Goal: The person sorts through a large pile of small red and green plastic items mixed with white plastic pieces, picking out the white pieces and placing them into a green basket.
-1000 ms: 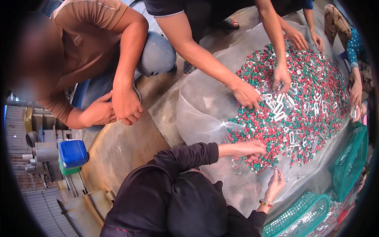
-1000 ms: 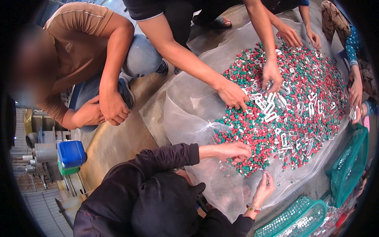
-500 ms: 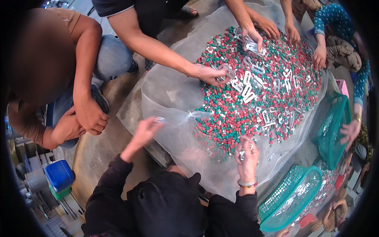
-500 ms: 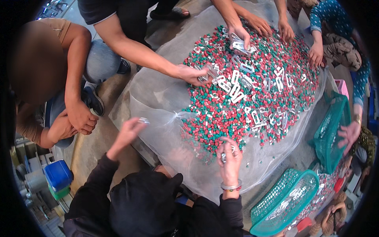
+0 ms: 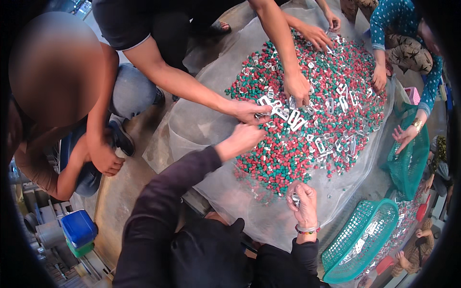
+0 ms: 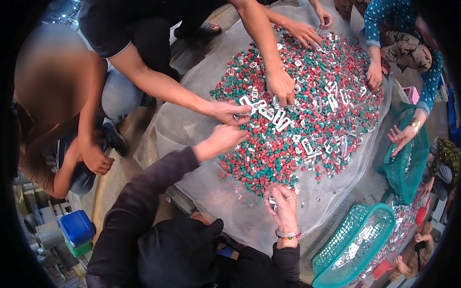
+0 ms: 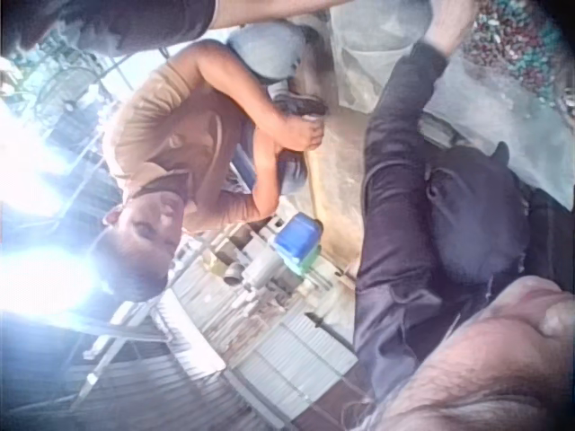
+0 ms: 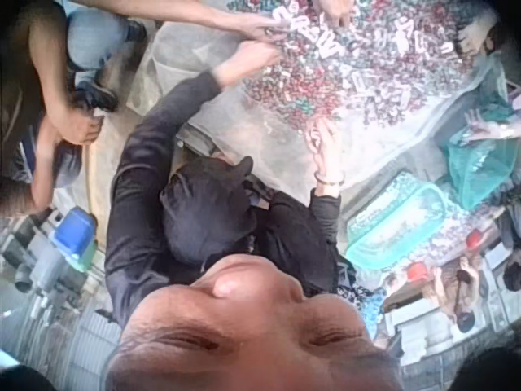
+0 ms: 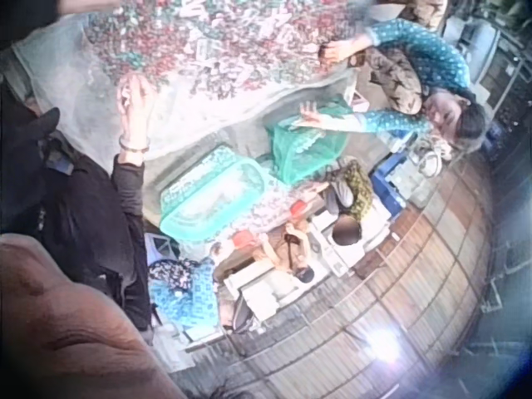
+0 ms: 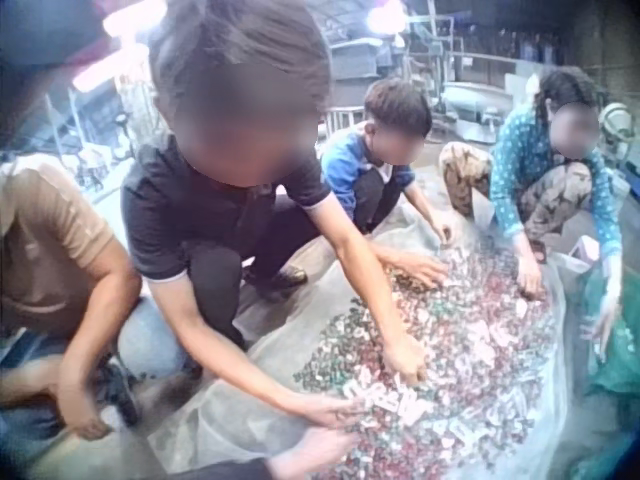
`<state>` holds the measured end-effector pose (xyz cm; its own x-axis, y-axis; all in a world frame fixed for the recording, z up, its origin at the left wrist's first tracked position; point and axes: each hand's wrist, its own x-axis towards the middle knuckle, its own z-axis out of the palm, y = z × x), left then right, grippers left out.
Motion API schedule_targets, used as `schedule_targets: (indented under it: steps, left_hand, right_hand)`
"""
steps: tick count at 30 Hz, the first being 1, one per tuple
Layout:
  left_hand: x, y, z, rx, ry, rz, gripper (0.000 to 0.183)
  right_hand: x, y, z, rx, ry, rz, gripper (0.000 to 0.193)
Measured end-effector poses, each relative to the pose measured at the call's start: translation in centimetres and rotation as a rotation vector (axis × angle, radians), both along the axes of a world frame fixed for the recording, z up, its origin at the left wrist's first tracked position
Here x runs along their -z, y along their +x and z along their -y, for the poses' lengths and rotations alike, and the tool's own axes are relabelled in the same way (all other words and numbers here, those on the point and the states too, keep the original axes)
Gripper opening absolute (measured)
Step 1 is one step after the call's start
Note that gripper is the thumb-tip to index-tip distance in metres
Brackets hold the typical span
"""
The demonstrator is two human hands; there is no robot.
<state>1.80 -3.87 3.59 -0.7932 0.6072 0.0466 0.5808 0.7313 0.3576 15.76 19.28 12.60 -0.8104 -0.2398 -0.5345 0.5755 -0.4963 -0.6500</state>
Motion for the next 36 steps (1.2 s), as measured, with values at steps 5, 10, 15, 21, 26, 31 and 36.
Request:
schedule_targets:
  steps: [5, 10, 15, 21, 26, 31, 36]
  left_hand:
    - [3.4, -2.1, -3.6, -0.161, -0.247, 0.12, 0.01]
    - [4.4, -3.6, -7.3, -0.298, -0.137, 0.114, 0.009]
    - [5.6, -4.2, -7.6, -0.501, 0.035, 0.241, 0.013]
    - [4.2, -3.5, -9.7, -0.079, -0.147, 0.378, 0.025]
    - [0.1, -1.2, -2.9, 0.039, -0.011, 0.578, 0.035]
    - [-2.8, -0.4, -6.0, -0.285, 0.029, 0.346, 0.046]
    - [-1.1, -0.6, -6.3, -0.001, -0.037, 0.359, 0.041]
  right_hand:
    - [-0.2, 0.4, 1.1, 0.061, 0.264, 0.125, 0.026]
    - [0.7, 1.5, -2.0, 0.173, 0.242, 0.071, 0.018]
    - [1.7, 1.3, 0.4, 0.214, 0.277, -0.029, 0.025]
    - [0.6, 1.9, -1.9, 0.389, 0.26, 0.253, 0.016]
    - [2.5, 0.7, -0.7, 0.183, 0.021, 0.278, 0.02]
    - [5.9, -1.1, -5.9, 0.038, 0.226, 0.131, 0.021]
    - [7.9, -9.1, -7.3, -0.141, 1.104, -0.326, 0.025]
